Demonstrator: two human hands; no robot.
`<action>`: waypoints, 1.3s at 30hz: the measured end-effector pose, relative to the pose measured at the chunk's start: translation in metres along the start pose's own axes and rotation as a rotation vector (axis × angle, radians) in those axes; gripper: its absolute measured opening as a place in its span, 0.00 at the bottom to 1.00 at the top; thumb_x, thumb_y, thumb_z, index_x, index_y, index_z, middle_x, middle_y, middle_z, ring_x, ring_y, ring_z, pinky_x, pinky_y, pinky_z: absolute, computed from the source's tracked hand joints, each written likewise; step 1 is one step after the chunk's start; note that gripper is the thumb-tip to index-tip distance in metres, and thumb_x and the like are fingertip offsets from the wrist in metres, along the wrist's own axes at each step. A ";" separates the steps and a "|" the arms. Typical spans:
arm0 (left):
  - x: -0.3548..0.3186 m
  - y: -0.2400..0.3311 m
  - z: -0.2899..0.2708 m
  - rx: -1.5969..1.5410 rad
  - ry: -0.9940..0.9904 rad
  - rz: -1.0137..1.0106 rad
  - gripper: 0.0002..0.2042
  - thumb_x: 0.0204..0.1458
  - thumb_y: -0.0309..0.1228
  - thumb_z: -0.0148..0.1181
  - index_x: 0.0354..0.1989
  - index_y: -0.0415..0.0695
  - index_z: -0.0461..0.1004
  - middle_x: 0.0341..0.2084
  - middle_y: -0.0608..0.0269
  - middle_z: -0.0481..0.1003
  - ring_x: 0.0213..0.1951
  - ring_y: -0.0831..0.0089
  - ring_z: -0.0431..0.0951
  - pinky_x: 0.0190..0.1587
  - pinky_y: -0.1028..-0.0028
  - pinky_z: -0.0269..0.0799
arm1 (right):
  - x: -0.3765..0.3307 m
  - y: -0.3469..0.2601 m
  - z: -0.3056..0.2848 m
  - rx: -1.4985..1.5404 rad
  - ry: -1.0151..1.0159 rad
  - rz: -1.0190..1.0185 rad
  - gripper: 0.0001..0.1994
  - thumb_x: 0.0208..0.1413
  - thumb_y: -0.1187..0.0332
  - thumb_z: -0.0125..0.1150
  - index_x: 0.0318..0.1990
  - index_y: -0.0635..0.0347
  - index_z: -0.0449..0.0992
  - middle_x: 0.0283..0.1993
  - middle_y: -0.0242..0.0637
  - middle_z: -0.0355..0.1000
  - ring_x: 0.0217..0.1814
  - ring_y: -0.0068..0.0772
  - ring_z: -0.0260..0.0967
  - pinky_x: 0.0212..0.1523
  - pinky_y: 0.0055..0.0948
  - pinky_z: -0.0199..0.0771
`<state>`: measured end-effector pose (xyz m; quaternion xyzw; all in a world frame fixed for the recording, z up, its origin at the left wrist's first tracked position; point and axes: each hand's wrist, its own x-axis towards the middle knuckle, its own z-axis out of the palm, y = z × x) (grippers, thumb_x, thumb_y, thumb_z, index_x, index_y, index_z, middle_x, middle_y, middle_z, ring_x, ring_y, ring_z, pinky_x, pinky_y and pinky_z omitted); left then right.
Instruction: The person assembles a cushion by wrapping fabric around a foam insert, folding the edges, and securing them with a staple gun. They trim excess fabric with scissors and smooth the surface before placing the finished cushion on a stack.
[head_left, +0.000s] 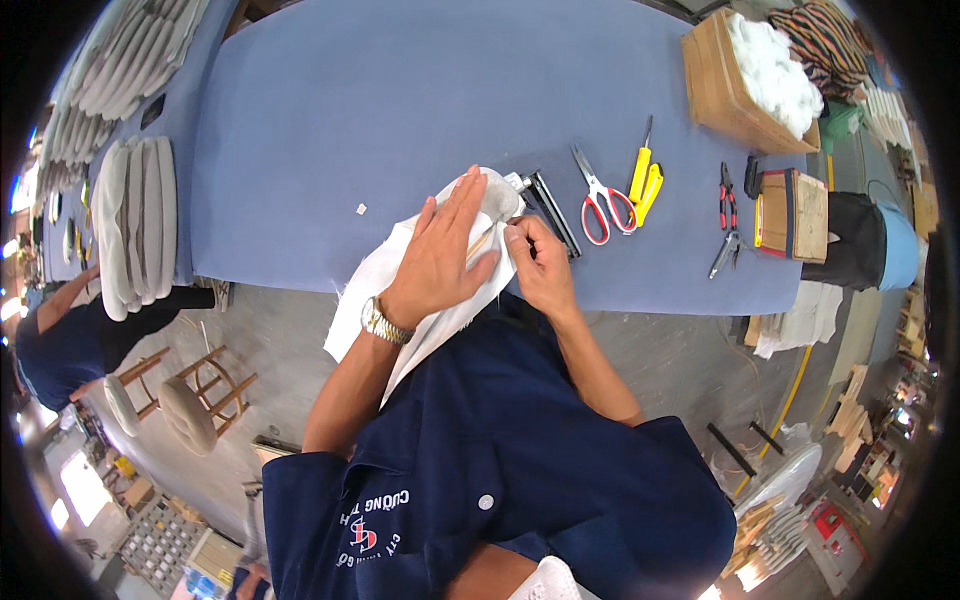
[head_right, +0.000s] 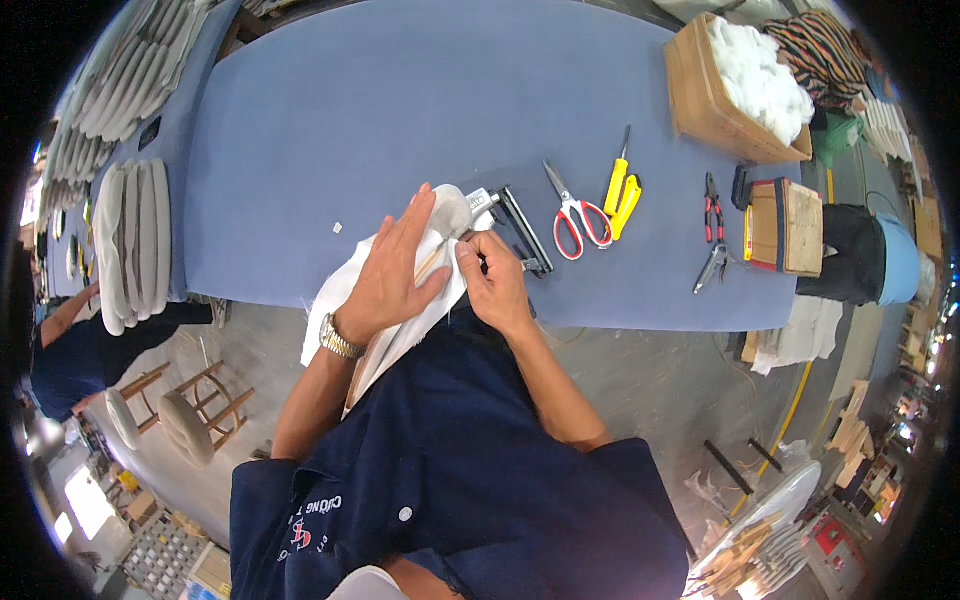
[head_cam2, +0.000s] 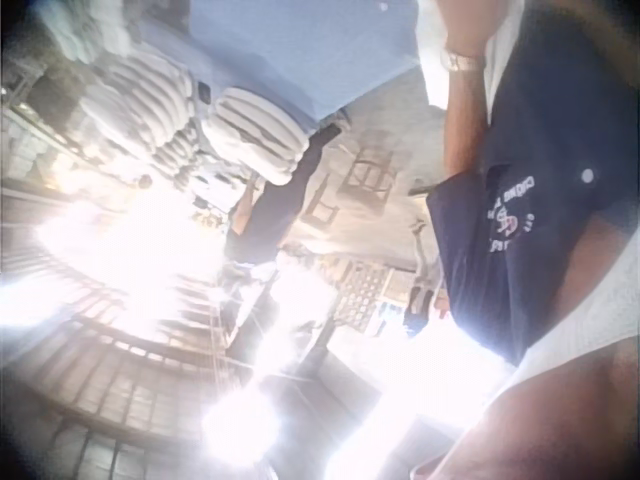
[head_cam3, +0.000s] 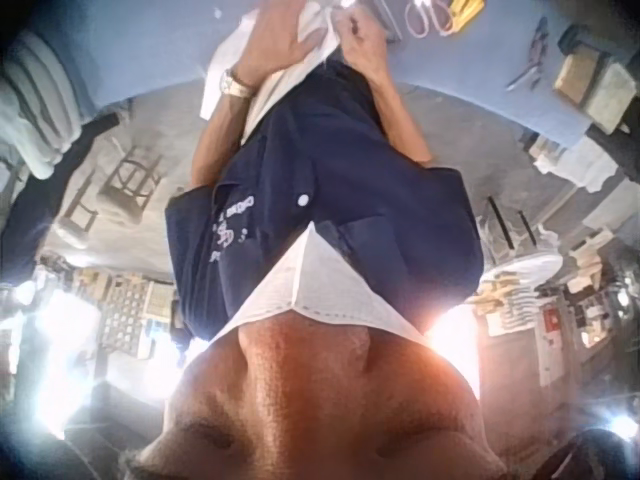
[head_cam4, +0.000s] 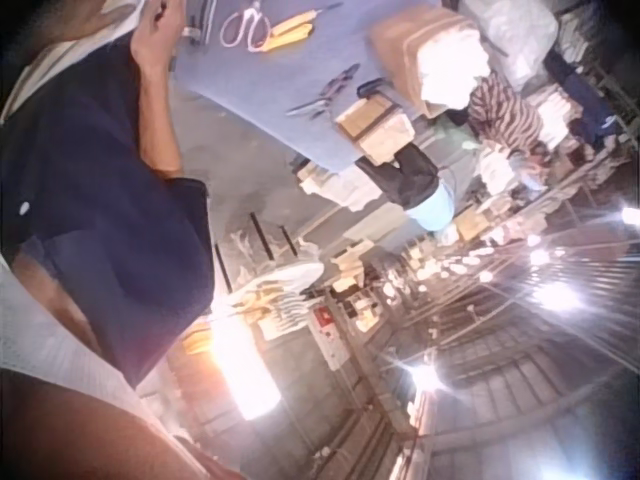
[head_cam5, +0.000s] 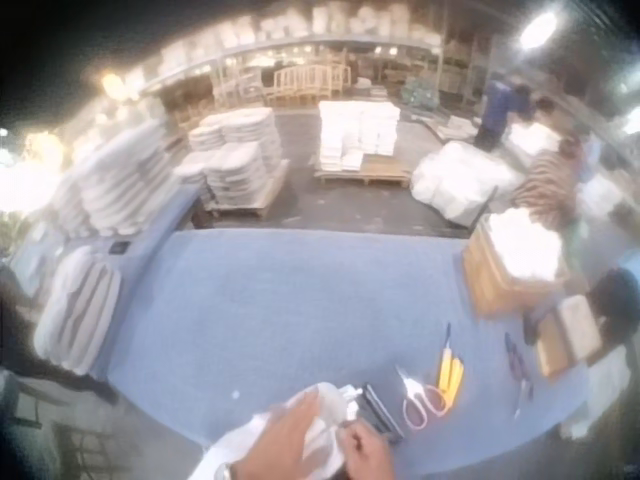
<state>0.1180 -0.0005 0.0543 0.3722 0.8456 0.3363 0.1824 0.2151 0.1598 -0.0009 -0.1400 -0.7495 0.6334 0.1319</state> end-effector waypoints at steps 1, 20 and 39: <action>0.004 -0.006 0.005 -0.102 0.008 -0.020 0.45 0.55 0.36 0.66 0.78 0.40 0.48 0.77 0.45 0.51 0.77 0.49 0.53 0.74 0.43 0.48 | 0.000 0.006 0.002 0.008 0.003 0.020 0.12 0.69 0.66 0.58 0.35 0.67 0.72 0.33 0.42 0.70 0.33 0.36 0.65 0.39 0.34 0.68; 0.016 -0.005 0.019 0.134 0.002 -0.083 0.40 0.51 0.28 0.72 0.74 0.43 0.60 0.73 0.52 0.62 0.73 0.51 0.62 0.70 0.48 0.61 | 0.014 0.058 -0.017 0.326 -0.302 0.342 0.11 0.66 0.62 0.65 0.41 0.62 0.78 0.38 0.26 0.73 0.33 0.19 0.66 0.33 0.24 0.67; 0.083 -0.017 0.004 -0.011 -0.172 -0.002 0.37 0.47 0.31 0.73 0.69 0.45 0.66 0.71 0.50 0.64 0.71 0.48 0.65 0.69 0.55 0.65 | 0.167 0.157 -0.197 -0.977 0.252 0.609 0.28 0.54 0.56 0.73 0.60 0.58 0.74 0.49 0.47 0.81 0.55 0.53 0.78 0.55 0.48 0.77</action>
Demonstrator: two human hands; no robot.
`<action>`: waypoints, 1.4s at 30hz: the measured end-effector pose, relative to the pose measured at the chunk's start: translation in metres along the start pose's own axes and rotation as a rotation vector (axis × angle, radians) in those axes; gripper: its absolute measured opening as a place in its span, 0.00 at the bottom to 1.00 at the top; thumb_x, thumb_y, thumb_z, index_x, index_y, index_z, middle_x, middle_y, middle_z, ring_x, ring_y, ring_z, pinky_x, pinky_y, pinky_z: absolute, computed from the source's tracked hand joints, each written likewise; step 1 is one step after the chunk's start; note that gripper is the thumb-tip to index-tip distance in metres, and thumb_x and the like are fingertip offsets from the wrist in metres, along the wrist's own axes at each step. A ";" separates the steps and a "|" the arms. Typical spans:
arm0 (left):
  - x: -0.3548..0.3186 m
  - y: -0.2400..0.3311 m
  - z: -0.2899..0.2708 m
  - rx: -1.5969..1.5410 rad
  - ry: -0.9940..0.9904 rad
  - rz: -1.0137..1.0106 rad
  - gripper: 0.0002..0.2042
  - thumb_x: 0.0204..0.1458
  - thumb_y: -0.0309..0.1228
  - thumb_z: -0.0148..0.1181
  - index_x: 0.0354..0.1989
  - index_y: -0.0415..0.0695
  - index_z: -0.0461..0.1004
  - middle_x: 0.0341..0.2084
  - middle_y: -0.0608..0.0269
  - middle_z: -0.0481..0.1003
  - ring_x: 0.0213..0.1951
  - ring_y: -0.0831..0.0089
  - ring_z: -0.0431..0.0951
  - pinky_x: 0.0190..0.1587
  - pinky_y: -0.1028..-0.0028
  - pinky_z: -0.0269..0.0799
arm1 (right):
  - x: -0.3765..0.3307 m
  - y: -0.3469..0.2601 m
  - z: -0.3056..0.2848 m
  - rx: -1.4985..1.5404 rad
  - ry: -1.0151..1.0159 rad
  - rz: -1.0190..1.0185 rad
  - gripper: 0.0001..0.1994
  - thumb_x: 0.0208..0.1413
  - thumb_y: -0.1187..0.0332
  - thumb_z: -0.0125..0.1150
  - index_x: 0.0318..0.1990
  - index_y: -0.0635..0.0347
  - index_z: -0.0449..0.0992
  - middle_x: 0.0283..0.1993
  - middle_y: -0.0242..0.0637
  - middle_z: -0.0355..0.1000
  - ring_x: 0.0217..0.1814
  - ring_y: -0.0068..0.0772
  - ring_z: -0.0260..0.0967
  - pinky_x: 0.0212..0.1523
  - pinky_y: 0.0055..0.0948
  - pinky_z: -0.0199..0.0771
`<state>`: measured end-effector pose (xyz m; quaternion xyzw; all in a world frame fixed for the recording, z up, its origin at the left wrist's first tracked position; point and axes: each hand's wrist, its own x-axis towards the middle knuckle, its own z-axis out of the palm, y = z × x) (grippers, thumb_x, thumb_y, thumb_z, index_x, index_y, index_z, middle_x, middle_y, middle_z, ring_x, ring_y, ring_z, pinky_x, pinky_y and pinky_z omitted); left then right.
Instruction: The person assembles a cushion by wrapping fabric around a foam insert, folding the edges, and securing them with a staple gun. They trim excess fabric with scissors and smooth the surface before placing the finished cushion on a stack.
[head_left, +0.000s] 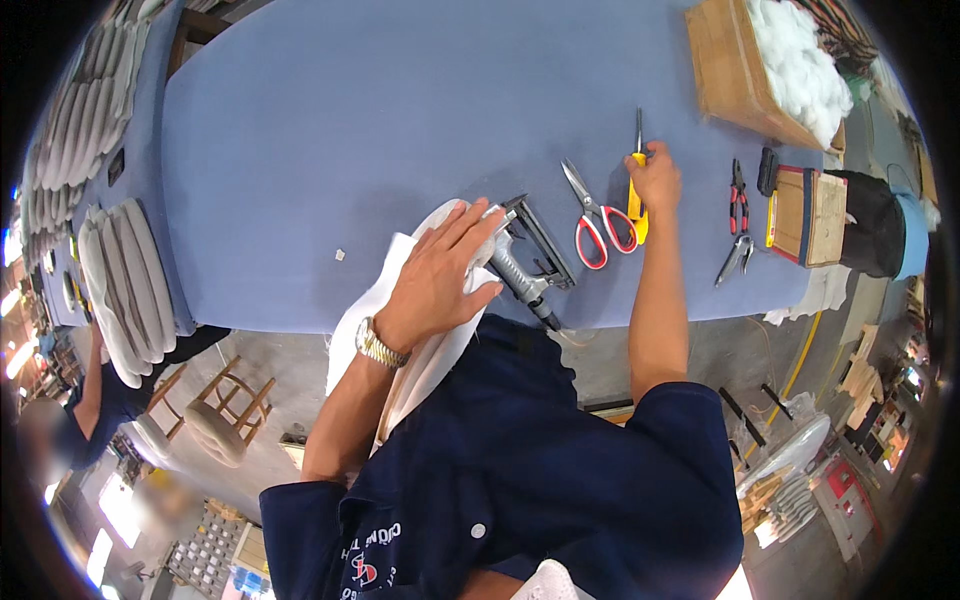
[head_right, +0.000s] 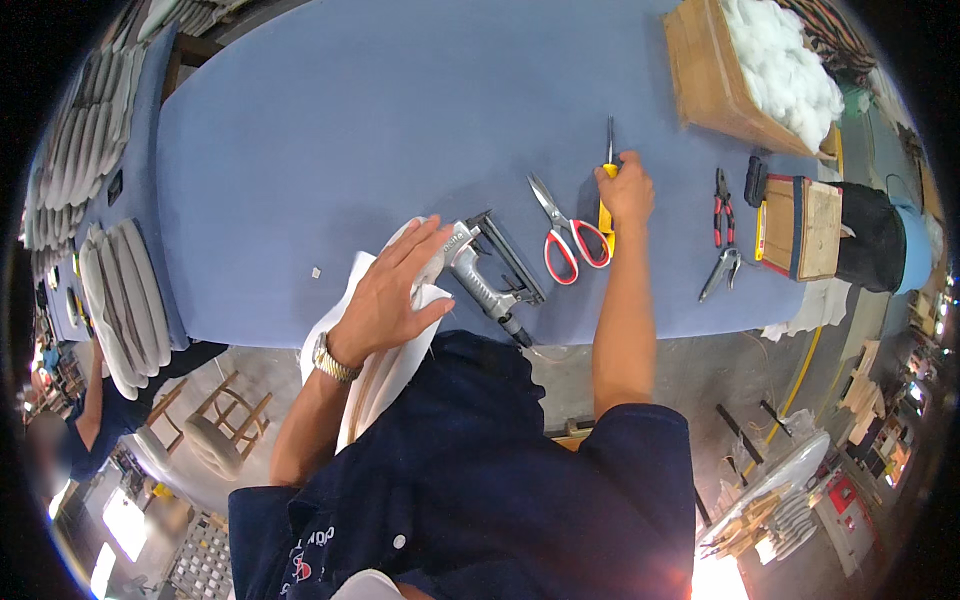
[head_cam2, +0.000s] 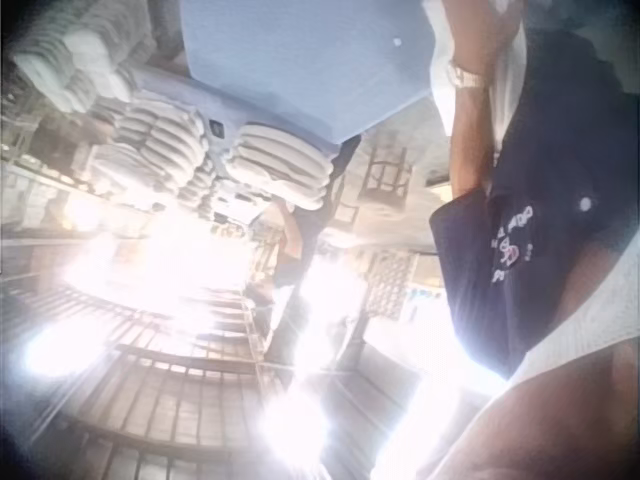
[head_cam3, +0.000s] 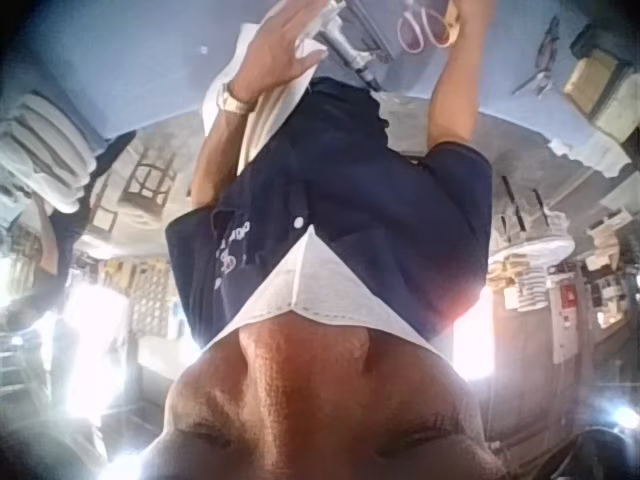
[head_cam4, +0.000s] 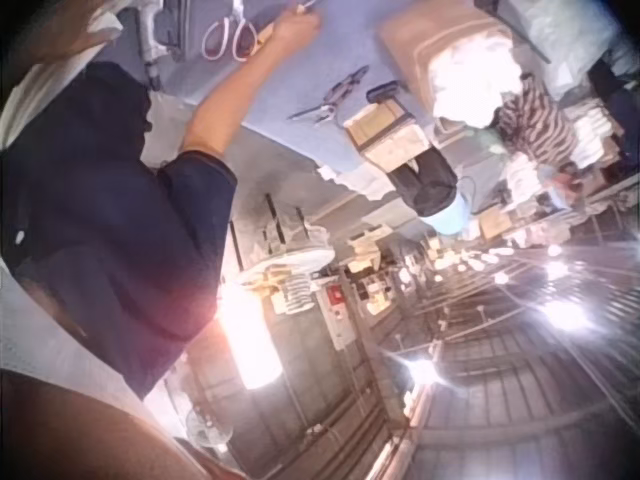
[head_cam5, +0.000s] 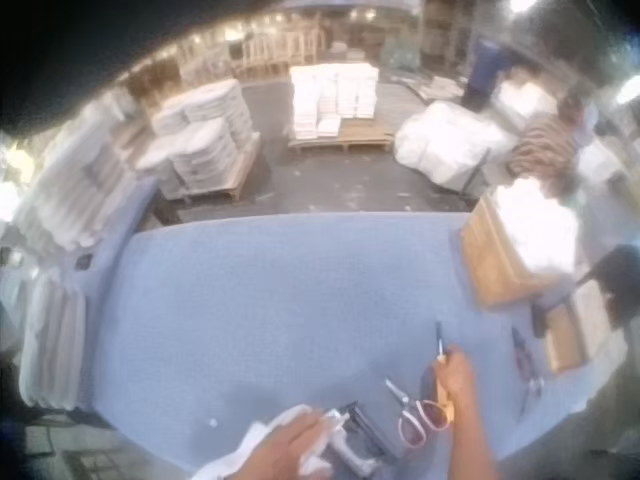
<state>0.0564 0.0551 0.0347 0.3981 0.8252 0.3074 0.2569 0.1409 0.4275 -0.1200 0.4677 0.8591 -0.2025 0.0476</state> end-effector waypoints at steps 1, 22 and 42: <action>0.003 -0.006 0.000 -0.014 -0.014 0.030 0.35 0.48 0.30 0.73 0.68 0.46 0.68 0.70 0.51 0.66 0.70 0.49 0.66 0.68 0.56 0.66 | 0.000 0.001 -0.003 0.003 -0.015 0.012 0.28 0.53 0.57 0.74 0.60 0.58 0.75 0.48 0.46 0.82 0.54 0.50 0.79 0.55 0.46 0.77; -0.015 0.010 0.002 0.119 0.316 -0.268 0.25 0.48 0.33 0.77 0.56 0.39 0.79 0.43 0.48 0.84 0.45 0.61 0.86 0.48 0.65 0.81 | -0.104 -0.149 -0.003 1.648 -0.579 -0.038 0.17 0.72 0.53 0.55 0.48 0.60 0.77 0.39 0.39 0.81 0.21 0.16 0.67 0.20 0.20 0.67; -0.015 0.013 0.015 0.131 0.336 -0.248 0.24 0.46 0.33 0.78 0.50 0.39 0.78 0.50 0.50 0.82 0.49 0.54 0.83 0.51 0.61 0.80 | -0.125 -0.158 -0.005 1.324 -0.989 -0.055 0.18 0.71 0.50 0.54 0.47 0.57 0.73 0.38 0.40 0.82 0.21 0.24 0.74 0.18 0.26 0.74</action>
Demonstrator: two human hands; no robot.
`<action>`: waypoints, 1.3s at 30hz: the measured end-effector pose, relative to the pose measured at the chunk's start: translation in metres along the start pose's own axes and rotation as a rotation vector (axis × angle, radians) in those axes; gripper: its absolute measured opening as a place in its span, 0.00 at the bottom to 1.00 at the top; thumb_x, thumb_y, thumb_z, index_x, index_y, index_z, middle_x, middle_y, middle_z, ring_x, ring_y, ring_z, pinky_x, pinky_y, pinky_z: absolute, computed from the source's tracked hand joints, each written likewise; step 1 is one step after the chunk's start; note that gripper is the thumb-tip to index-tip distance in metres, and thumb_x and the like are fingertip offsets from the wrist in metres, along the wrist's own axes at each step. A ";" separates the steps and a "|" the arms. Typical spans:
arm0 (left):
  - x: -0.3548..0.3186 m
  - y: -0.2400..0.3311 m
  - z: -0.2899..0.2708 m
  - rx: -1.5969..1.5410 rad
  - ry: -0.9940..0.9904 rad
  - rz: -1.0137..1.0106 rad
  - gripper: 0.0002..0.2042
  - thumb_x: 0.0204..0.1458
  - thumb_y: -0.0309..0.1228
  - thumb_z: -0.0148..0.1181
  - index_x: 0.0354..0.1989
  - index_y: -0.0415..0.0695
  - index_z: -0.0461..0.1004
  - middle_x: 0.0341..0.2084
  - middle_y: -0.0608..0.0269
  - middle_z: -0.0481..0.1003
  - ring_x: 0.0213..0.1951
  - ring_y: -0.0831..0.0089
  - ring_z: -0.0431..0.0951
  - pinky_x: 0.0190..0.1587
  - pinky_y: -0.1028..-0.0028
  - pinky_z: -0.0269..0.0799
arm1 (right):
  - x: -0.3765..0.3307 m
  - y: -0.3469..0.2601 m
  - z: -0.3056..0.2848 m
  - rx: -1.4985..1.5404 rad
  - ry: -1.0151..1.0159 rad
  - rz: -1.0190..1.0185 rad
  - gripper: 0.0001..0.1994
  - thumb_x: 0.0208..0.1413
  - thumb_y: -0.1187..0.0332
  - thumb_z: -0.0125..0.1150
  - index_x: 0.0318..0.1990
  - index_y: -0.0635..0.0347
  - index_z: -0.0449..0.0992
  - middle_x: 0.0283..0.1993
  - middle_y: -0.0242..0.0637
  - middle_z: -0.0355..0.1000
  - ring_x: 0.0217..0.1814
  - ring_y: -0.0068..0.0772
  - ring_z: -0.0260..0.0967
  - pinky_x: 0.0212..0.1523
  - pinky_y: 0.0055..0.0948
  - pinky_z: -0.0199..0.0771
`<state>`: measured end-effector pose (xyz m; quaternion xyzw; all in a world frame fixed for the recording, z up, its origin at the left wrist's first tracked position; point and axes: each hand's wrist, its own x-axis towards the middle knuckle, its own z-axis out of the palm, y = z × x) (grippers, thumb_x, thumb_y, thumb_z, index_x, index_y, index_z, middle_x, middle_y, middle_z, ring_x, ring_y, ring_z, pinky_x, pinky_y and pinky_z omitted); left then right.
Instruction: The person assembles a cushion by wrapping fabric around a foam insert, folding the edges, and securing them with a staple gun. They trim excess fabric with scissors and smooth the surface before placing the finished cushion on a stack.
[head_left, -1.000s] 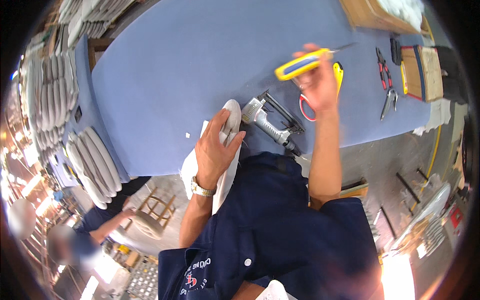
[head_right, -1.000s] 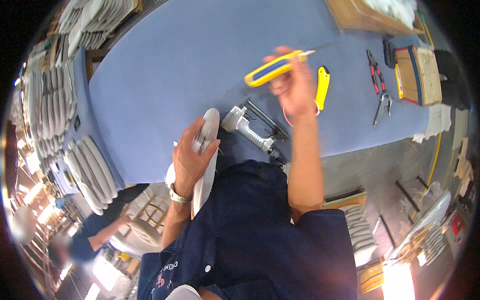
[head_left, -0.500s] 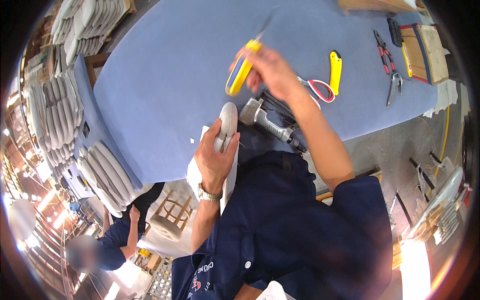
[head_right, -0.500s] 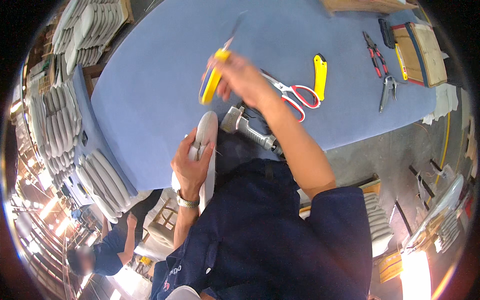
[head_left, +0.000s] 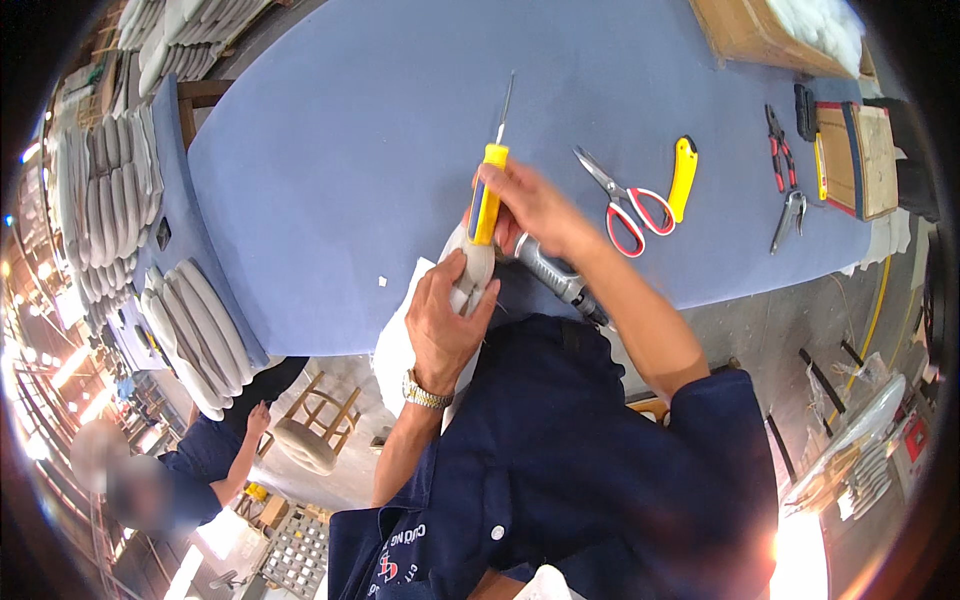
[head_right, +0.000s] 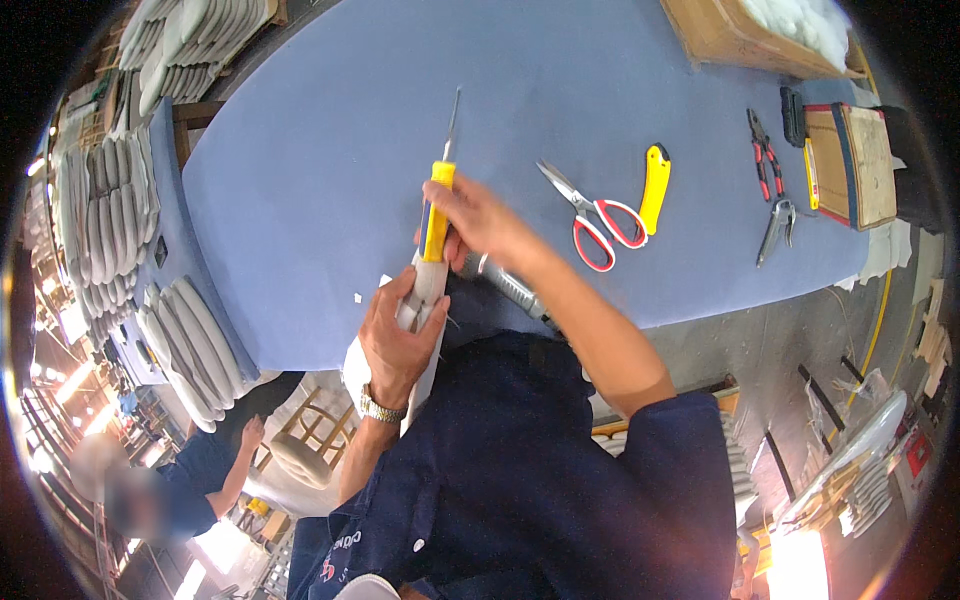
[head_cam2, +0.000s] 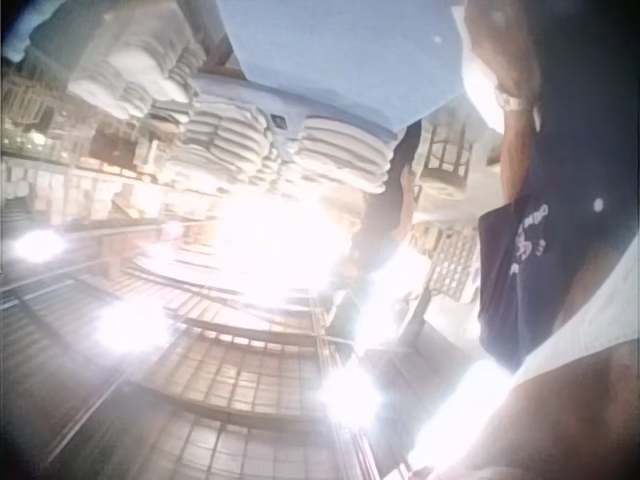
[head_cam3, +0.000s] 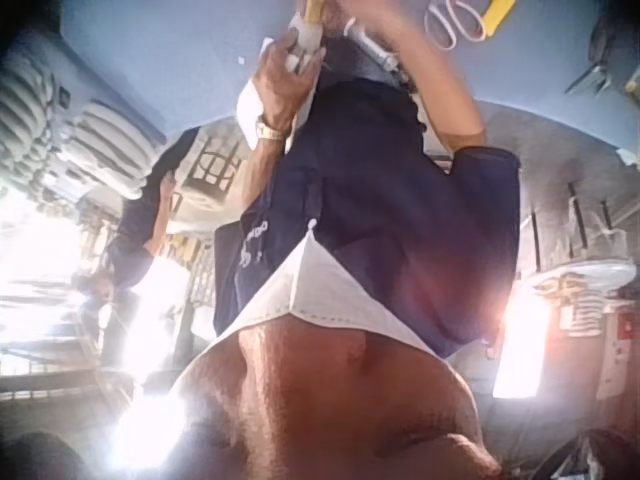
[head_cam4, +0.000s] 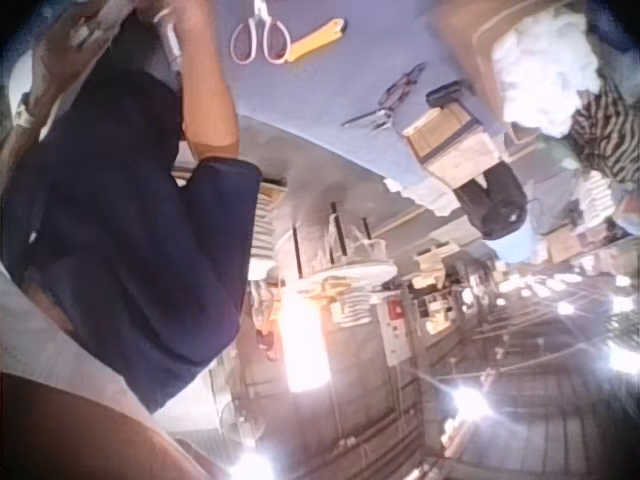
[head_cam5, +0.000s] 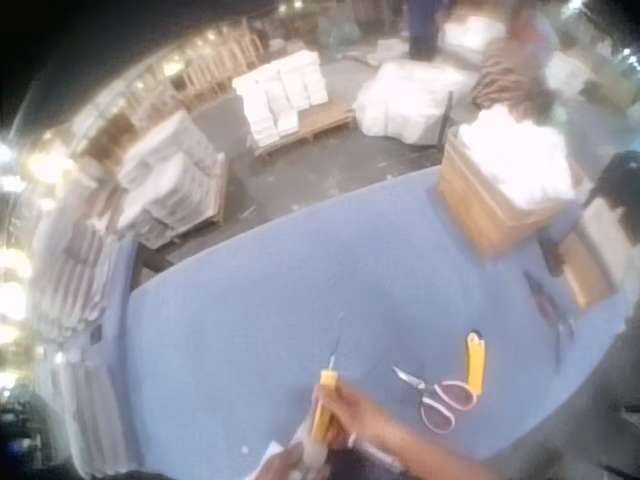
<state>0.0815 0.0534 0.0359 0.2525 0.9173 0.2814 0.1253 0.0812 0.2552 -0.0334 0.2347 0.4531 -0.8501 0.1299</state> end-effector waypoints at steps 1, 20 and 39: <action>-0.005 0.000 0.001 -0.011 -0.002 -0.013 0.24 0.46 0.33 0.78 0.50 0.39 0.78 0.51 0.51 0.82 0.49 0.54 0.83 0.51 0.61 0.80 | 0.004 0.002 -0.005 0.045 0.018 -0.005 0.18 0.71 0.50 0.54 0.48 0.57 0.72 0.38 0.41 0.82 0.21 0.24 0.74 0.18 0.26 0.74; -0.014 -0.003 0.004 -0.029 -0.007 0.087 0.33 0.45 0.39 0.78 0.59 0.39 0.72 0.50 0.50 0.80 0.47 0.54 0.81 0.51 0.60 0.78 | -0.023 0.024 -0.023 -0.474 0.479 -0.230 0.21 0.66 0.50 0.63 0.40 0.63 0.74 0.31 0.41 0.79 0.26 0.34 0.74 0.29 0.36 0.71; -0.046 -0.029 -0.003 -0.014 -0.086 0.217 0.34 0.58 0.34 0.64 0.73 0.45 0.62 0.71 0.55 0.67 0.73 0.56 0.63 0.70 0.48 0.60 | -0.097 0.104 0.045 -0.514 0.195 -0.308 0.16 0.69 0.57 0.61 0.40 0.64 0.75 0.33 0.27 0.73 0.33 0.18 0.68 0.36 0.23 0.70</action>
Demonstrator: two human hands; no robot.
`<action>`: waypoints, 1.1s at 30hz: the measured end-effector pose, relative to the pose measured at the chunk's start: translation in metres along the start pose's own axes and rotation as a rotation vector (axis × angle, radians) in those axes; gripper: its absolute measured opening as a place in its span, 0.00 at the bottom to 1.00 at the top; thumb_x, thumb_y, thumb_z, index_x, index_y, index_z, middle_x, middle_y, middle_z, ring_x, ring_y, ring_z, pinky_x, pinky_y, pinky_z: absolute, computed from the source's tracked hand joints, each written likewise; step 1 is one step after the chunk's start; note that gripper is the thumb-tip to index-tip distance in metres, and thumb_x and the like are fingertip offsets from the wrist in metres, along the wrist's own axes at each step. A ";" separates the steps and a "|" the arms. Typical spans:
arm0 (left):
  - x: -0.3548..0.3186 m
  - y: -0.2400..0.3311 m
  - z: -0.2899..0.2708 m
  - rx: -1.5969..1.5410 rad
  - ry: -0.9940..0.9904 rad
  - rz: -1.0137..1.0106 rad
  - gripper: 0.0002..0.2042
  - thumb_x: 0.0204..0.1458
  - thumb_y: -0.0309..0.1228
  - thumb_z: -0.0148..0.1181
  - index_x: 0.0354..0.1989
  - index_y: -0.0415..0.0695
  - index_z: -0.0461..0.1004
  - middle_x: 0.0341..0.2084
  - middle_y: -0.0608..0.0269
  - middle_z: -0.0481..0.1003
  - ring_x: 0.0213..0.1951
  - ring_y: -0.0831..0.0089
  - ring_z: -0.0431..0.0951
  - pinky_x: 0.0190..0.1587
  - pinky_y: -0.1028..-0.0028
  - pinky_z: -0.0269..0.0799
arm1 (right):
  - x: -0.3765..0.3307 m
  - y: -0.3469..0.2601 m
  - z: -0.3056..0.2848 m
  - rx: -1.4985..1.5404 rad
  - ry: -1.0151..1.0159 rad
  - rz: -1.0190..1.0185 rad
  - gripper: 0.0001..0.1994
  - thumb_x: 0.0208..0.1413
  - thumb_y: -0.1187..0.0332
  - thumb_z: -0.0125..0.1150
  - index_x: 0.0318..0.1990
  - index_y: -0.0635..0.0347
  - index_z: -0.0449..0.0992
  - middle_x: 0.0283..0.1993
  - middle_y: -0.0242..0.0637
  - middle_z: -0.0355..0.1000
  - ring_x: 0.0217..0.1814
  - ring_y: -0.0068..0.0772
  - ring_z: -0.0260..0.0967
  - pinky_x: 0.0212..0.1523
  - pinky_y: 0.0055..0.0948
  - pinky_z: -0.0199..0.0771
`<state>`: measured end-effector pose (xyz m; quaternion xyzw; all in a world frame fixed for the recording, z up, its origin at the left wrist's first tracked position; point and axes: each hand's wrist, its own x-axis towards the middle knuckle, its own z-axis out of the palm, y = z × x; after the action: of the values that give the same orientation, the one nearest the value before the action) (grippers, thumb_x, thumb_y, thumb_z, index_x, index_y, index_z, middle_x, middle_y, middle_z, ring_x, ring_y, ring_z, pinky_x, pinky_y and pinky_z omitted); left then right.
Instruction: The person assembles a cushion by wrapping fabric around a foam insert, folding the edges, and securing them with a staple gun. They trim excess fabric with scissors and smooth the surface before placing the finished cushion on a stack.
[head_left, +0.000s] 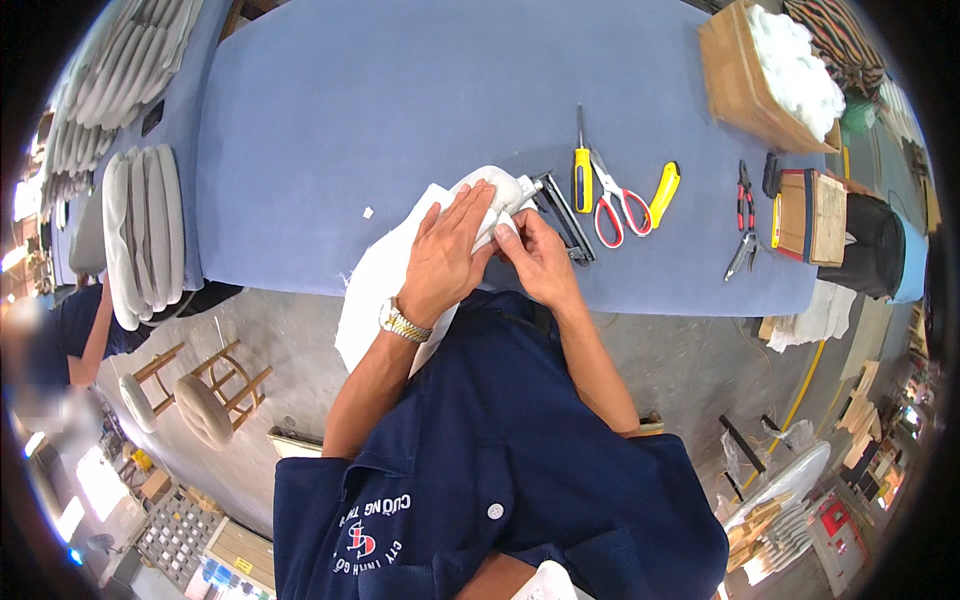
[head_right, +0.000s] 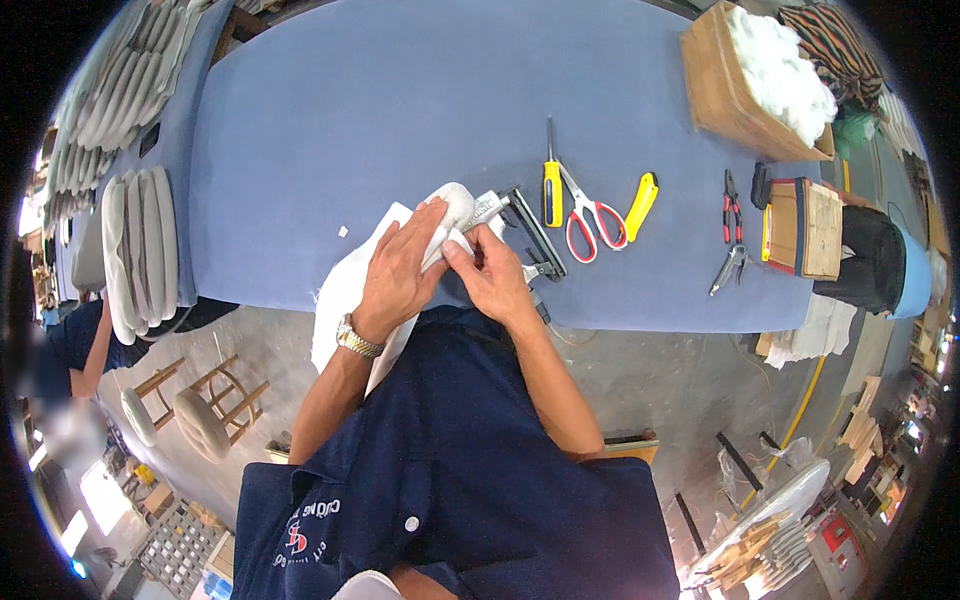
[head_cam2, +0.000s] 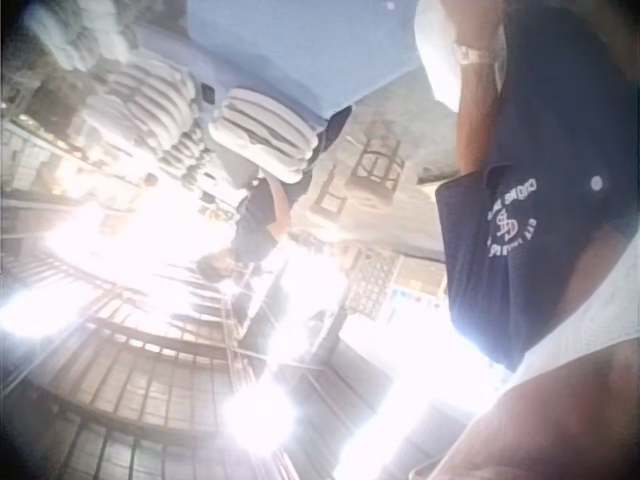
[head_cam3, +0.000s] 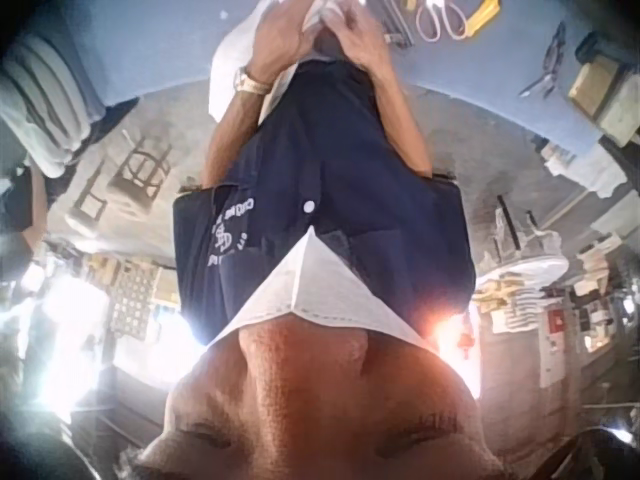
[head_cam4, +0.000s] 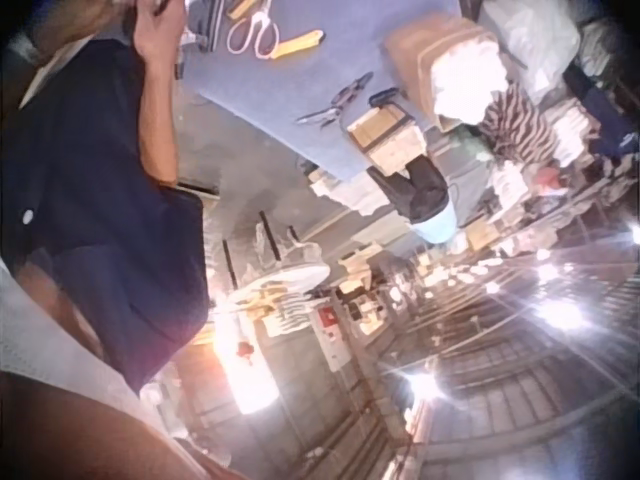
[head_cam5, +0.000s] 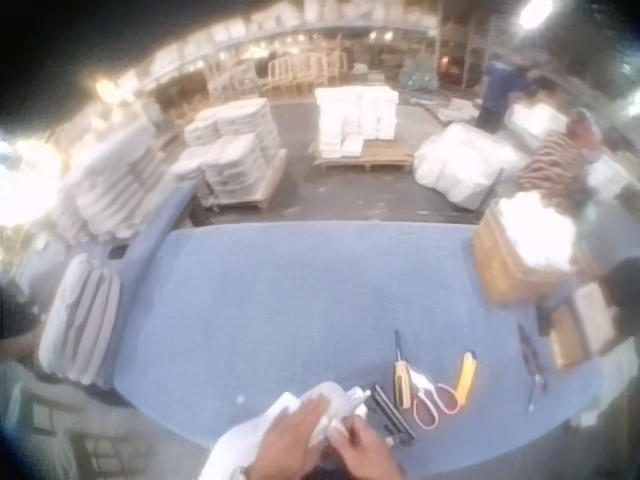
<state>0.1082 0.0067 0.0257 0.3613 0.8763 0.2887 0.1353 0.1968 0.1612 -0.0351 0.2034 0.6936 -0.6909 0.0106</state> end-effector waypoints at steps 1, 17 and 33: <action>0.001 -0.001 0.003 0.029 0.013 -0.009 0.32 0.58 0.33 0.63 0.72 0.44 0.63 0.70 0.55 0.68 0.72 0.57 0.64 0.70 0.48 0.60 | 0.002 -0.002 0.001 0.091 0.008 0.004 0.16 0.69 0.57 0.62 0.40 0.65 0.75 0.32 0.28 0.73 0.33 0.19 0.68 0.36 0.24 0.71; 0.006 0.000 0.004 0.019 0.247 0.001 0.27 0.47 0.32 0.77 0.57 0.42 0.76 0.58 0.53 0.78 0.56 0.55 0.80 0.55 0.62 0.78 | 0.011 0.065 -0.012 -0.769 0.221 -0.001 0.36 0.46 0.75 0.70 0.66 0.51 0.65 0.53 0.51 0.72 0.55 0.59 0.70 0.55 0.51 0.72; -0.001 0.017 0.015 -0.024 0.320 0.053 0.17 0.45 0.30 0.78 0.42 0.42 0.81 0.46 0.59 0.82 0.48 0.60 0.82 0.50 0.63 0.78 | -0.066 -0.030 -0.061 -0.046 0.269 0.000 0.21 0.57 0.66 0.71 0.54 0.70 0.80 0.47 0.45 0.82 0.48 0.33 0.80 0.49 0.34 0.77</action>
<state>0.1243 0.0217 0.0240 0.3323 0.8732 0.3563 -0.0094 0.2645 0.2033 0.0157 0.2939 0.7044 -0.6413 -0.0780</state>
